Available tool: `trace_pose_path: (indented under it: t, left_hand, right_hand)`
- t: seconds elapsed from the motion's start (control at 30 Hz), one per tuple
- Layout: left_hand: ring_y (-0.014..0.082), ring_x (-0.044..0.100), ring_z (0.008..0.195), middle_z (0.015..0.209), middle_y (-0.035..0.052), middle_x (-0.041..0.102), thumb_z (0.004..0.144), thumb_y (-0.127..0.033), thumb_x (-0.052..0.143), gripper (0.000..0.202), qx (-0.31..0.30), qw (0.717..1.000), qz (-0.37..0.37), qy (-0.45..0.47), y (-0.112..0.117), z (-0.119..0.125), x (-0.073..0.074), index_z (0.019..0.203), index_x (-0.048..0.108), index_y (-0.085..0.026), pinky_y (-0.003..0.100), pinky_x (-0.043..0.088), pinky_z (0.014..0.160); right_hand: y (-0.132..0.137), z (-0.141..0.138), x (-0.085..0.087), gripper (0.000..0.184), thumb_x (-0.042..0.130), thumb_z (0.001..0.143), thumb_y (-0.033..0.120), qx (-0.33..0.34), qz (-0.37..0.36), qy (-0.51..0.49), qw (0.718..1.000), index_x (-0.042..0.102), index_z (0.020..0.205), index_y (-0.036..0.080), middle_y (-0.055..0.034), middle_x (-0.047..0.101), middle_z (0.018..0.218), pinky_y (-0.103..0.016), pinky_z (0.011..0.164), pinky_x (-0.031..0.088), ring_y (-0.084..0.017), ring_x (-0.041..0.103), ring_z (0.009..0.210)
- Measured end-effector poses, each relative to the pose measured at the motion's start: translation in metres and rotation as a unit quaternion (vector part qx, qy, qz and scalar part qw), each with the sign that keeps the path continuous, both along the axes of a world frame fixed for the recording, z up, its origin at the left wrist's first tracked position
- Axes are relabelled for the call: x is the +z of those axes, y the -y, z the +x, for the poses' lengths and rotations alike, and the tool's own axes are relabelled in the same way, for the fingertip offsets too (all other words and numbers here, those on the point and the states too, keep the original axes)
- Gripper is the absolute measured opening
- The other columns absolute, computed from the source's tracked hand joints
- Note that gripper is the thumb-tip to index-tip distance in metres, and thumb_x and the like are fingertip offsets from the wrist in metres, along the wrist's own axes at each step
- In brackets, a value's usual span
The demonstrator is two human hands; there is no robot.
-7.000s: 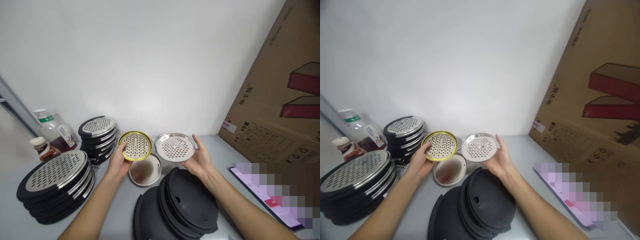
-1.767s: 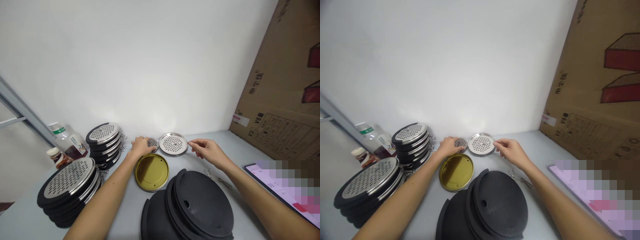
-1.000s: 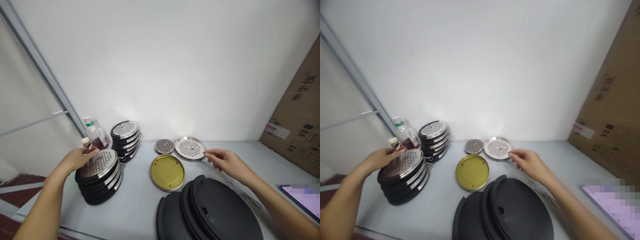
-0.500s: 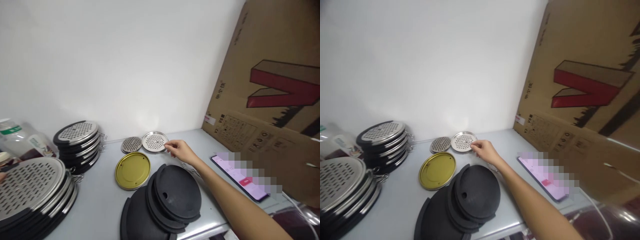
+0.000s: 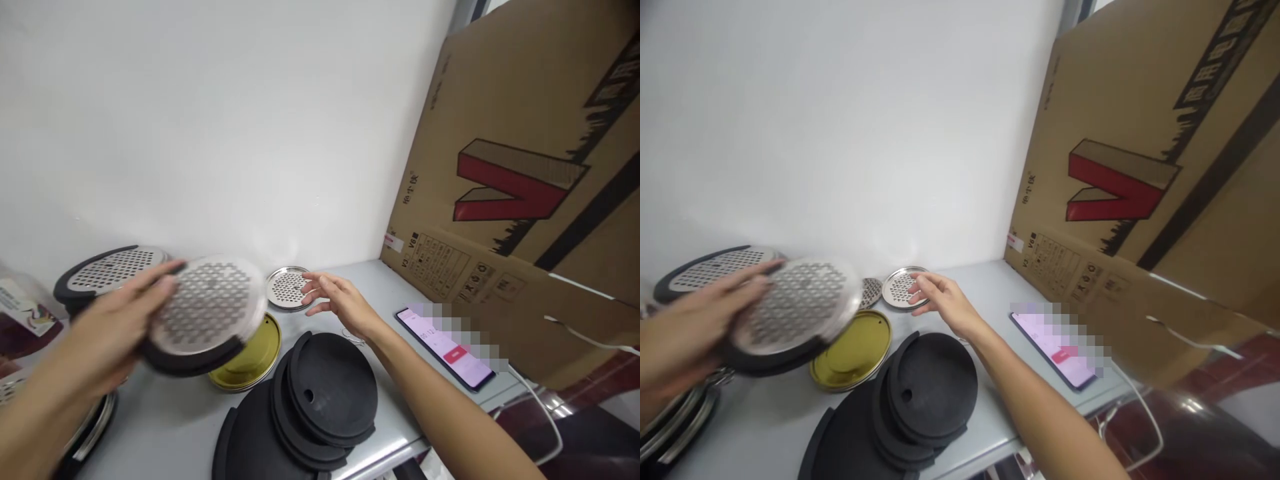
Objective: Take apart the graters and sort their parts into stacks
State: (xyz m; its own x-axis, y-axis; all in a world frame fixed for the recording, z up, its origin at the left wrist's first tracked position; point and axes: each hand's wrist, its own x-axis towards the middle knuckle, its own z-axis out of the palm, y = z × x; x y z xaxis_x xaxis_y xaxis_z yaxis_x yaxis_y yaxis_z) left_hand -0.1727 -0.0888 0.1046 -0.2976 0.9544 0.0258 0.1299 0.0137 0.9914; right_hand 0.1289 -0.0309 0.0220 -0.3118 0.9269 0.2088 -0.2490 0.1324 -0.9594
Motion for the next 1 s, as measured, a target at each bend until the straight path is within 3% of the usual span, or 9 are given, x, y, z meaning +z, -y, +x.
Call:
trace_pose_path:
  t: [0.03, 0.13, 0.23, 0.37, 0.47, 0.57, 0.7, 0.87, 1.0]
  left_hand:
    - [0.0116, 0.067, 0.074, 0.100, 0.0041, 0.073, 0.087, -0.024, 0.064, 0.041, -0.037, 0.998, -0.017, 0.042, -0.008, 0.022, -0.005, 0.128, 0.059, -0.024, 0.020, 0.055, 0.063]
    - [0.0169, 0.069, 0.085, 0.108, 0.0099, 0.072, 0.079, -0.017, 0.072, 0.051, -0.166, 0.972, -0.043, 0.161, -0.026, 0.079, -0.024, 0.128, 0.059, -0.019, 0.023, 0.058, 0.072]
    - [0.0225, 0.067, 0.100, 0.117, 0.0118, 0.069, 0.071, -0.011, 0.076, 0.062, -0.257, 0.942, -0.062, 0.206, -0.031, 0.107, -0.040, 0.130, 0.058, -0.018, 0.028, 0.057, 0.081]
    - [0.0257, 0.066, 0.104, 0.120, 0.0125, 0.067, 0.069, -0.016, 0.079, 0.063, -0.258, 0.951, -0.038, 0.168, -0.031, 0.119, -0.059, 0.129, 0.057, -0.017, 0.033, 0.055, 0.085]
    - [0.0275, 0.065, 0.104, 0.119, 0.0138, 0.067, 0.073, -0.030, 0.078, 0.054, -0.203, 0.975, 0.006, 0.090, -0.033, 0.127, -0.069, 0.121, 0.059, -0.015, 0.038, 0.054, 0.087]
    - [0.0290, 0.066, 0.100, 0.114, 0.0136, 0.067, 0.073, -0.043, 0.077, 0.054, -0.155, 0.988, 0.013, 0.019, -0.032, 0.136, -0.074, 0.116, 0.058, -0.016, 0.038, 0.057, 0.078]
    - [0.0261, 0.068, 0.083, 0.107, 0.0105, 0.067, 0.082, -0.047, 0.065, 0.056, -0.206, 0.978, -0.004, 0.015, -0.021, 0.147, -0.078, 0.131, 0.050, -0.024, 0.037, 0.058, 0.061]
    - [0.0283, 0.061, 0.108, 0.117, 0.0093, 0.066, 0.087, -0.028, 0.056, 0.035, -0.202, 0.964, 0.064, -0.163, -0.009, 0.154, -0.089, 0.120, 0.062, -0.023, 0.044, 0.046, 0.097]
    - [0.0335, 0.057, 0.112, 0.115, 0.0142, 0.067, 0.087, -0.026, 0.054, 0.034, -0.226, 0.918, 0.105, -0.308, -0.012, 0.152, -0.100, 0.118, 0.065, -0.019, 0.051, 0.040, 0.099]
  right_hand:
    - [0.001, 0.001, 0.001, 0.046, 0.064, 0.084, 0.050, 0.005, -0.012, -0.008, 1.000, 0.064, 0.117, 0.018, -0.0082, 0.064, 0.103, -0.034, 0.067, 0.060, -0.019, 0.065, 0.086]
    - [-0.004, 0.010, 0.001, 0.045, 0.068, 0.082, 0.047, 0.022, -0.060, -0.027, 0.998, 0.062, 0.117, 0.018, -0.0090, 0.066, 0.106, -0.030, 0.062, 0.060, -0.018, 0.066, 0.080]
    - [-0.013, 0.023, 0.000, 0.042, 0.078, 0.076, 0.036, 0.027, -0.119, -0.043, 0.992, 0.064, 0.110, 0.016, -0.0082, 0.070, 0.098, -0.027, 0.066, 0.058, -0.015, 0.068, 0.075]
    - [-0.019, 0.032, 0.001, 0.045, 0.086, 0.063, 0.025, -0.006, -0.149, -0.018, 0.989, 0.067, 0.102, 0.014, -0.0091, 0.074, 0.091, -0.030, 0.072, 0.059, -0.019, 0.071, 0.077]
    - [-0.019, 0.034, 0.003, 0.041, 0.087, 0.061, 0.024, 0.001, -0.143, -0.003, 0.990, 0.070, 0.097, 0.014, -0.0090, 0.075, 0.085, -0.033, 0.069, 0.059, -0.020, 0.071, 0.071]
    - [-0.023, 0.042, 0.004, 0.035, 0.085, 0.063, 0.022, -0.024, -0.157, -0.042, 0.986, 0.071, 0.094, 0.013, -0.0108, 0.076, 0.082, -0.034, 0.067, 0.059, -0.022, 0.072, 0.070]
    - [-0.038, 0.068, 0.006, 0.023, 0.079, 0.069, 0.024, -0.113, -0.150, -0.100, 0.977, 0.069, 0.087, 0.015, -0.0083, 0.076, 0.077, -0.033, 0.072, 0.060, -0.022, 0.072, 0.073]
    - [-0.052, 0.090, 0.006, 0.017, 0.072, 0.076, 0.033, -0.208, -0.116, -0.173, 0.956, 0.062, 0.083, 0.022, -0.0020, 0.075, 0.076, -0.035, 0.075, 0.060, -0.022, 0.072, 0.081]
    - [-0.048, 0.073, 0.001, 0.020, 0.074, 0.075, 0.031, -0.199, -0.112, -0.186, 0.956, 0.063, 0.089, 0.022, -0.0030, 0.075, 0.081, -0.036, 0.071, 0.060, -0.023, 0.071, 0.080]
